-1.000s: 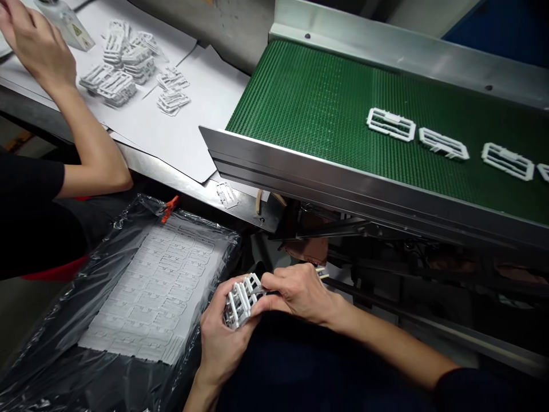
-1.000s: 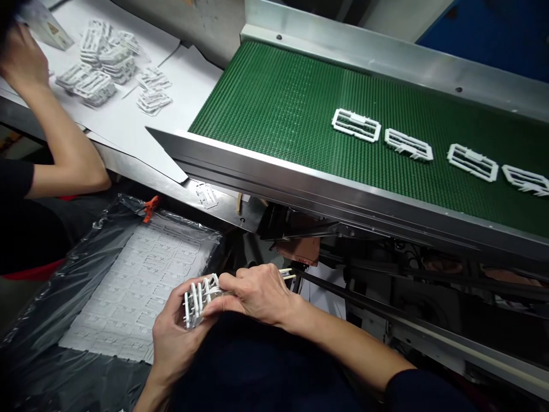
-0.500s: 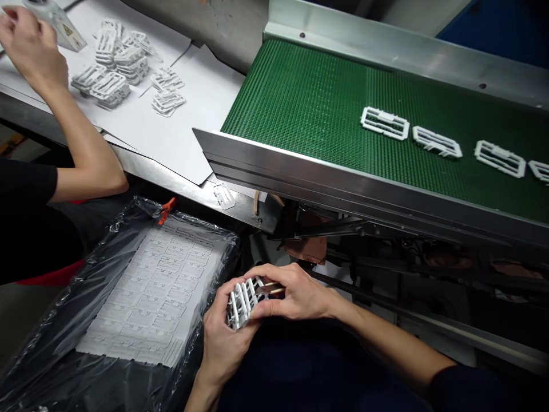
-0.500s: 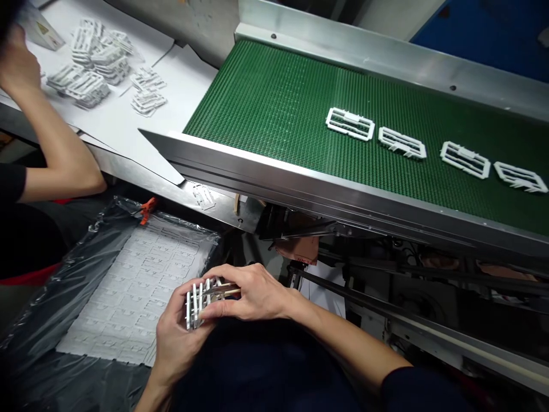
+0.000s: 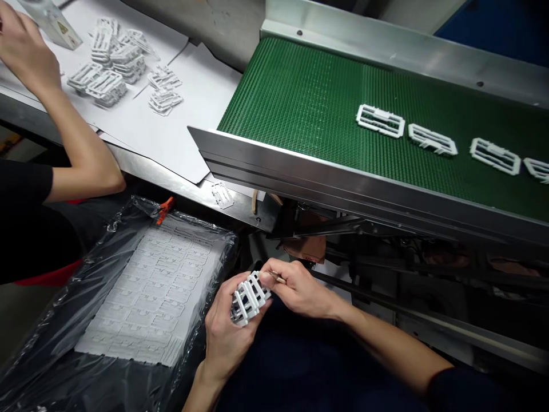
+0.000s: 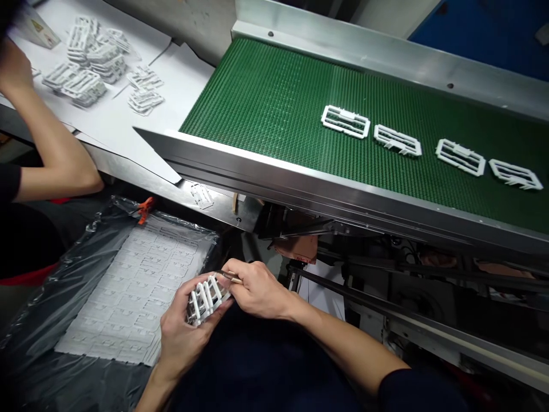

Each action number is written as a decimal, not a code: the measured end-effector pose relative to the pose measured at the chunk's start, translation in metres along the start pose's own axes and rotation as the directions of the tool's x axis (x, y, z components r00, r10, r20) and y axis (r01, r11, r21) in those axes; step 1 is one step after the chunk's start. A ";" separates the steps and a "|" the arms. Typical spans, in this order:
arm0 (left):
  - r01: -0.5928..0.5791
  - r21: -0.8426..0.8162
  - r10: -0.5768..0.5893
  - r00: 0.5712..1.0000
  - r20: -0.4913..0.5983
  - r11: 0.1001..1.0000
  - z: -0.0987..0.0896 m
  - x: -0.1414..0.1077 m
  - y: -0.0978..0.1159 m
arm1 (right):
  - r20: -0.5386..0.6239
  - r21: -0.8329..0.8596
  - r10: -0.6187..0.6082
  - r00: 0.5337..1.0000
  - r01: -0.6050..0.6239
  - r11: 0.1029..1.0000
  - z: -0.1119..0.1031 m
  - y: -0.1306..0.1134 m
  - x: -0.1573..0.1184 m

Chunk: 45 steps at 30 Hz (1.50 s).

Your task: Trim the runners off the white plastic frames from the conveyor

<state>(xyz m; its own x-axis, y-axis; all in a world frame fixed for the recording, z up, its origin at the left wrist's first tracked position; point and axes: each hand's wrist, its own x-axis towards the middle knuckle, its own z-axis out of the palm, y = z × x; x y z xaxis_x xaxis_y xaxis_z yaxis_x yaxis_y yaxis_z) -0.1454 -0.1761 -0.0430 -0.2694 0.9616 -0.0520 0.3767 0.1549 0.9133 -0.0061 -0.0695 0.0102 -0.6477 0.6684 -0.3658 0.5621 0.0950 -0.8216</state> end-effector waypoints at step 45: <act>0.250 -0.206 -0.251 0.968 0.022 0.946 0.000 0.004 0.020 | -0.082 -0.682 -0.312 0.946 0.175 0.710 0.007 0.014 -0.008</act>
<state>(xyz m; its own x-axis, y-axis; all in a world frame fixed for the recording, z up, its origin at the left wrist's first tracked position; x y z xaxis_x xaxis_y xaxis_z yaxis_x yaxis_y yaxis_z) -0.1391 -0.1694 -0.0246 -0.3358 0.8967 -0.2884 0.1059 0.3402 0.9344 0.0033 -0.0788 -0.0018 -0.7464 0.6633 -0.0539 0.6363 0.6876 -0.3499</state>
